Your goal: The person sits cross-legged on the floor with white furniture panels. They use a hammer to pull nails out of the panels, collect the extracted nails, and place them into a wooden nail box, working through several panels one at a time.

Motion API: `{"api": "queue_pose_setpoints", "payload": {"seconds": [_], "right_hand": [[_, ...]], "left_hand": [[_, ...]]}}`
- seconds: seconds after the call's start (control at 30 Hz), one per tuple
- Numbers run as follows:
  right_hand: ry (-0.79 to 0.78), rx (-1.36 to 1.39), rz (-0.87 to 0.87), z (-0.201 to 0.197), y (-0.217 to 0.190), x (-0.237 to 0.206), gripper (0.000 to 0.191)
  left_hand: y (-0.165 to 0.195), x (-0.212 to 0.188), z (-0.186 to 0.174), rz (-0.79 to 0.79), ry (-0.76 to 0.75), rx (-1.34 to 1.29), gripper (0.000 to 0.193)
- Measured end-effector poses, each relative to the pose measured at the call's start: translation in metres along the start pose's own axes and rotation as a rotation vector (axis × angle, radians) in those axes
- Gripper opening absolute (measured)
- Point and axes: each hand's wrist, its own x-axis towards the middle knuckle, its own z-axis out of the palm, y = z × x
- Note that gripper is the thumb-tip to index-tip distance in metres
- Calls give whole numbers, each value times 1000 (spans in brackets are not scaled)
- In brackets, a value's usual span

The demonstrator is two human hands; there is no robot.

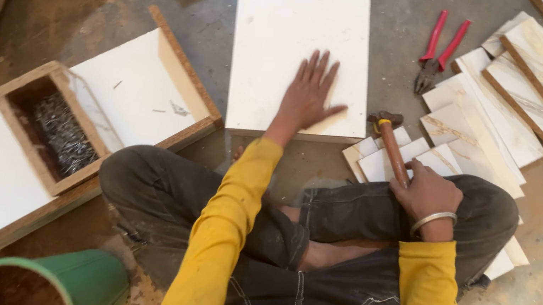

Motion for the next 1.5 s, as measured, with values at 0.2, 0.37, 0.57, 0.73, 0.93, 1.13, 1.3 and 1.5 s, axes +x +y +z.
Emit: {"api": "queue_pose_setpoints", "payload": {"seconds": [0.2, 0.37, 0.57, 0.73, 0.93, 1.13, 1.3, 1.5], "right_hand": [[-16, 8, 17, -2, 1, 1, 46], [15, 29, 7, 0, 3, 1, 45], [44, 27, -17, 4, 5, -2, 47], [62, 36, 3, 7, 4, -5, 47], [74, 46, 4, 9, 5, -7, 50], [70, 62, 5, 13, 7, -8, 49], [89, 56, -5, 15, 6, -6, 49], [429, 19, -7, -14, -20, -35, 67]], "left_hand": [[-8, 35, 17, -11, 246, -120, 46], [-3, 4, 25, 49, 343, -62, 33], [-14, -48, 20, 193, 255, 120, 40], [-13, -55, 23, 207, 286, 168, 29], [-9, -51, 22, 194, 234, 191, 6], [-8, -45, 14, 35, 216, -2, 12], [-12, -46, 9, -90, 222, -120, 21], [-22, -36, 15, -295, 189, -358, 26]]}}
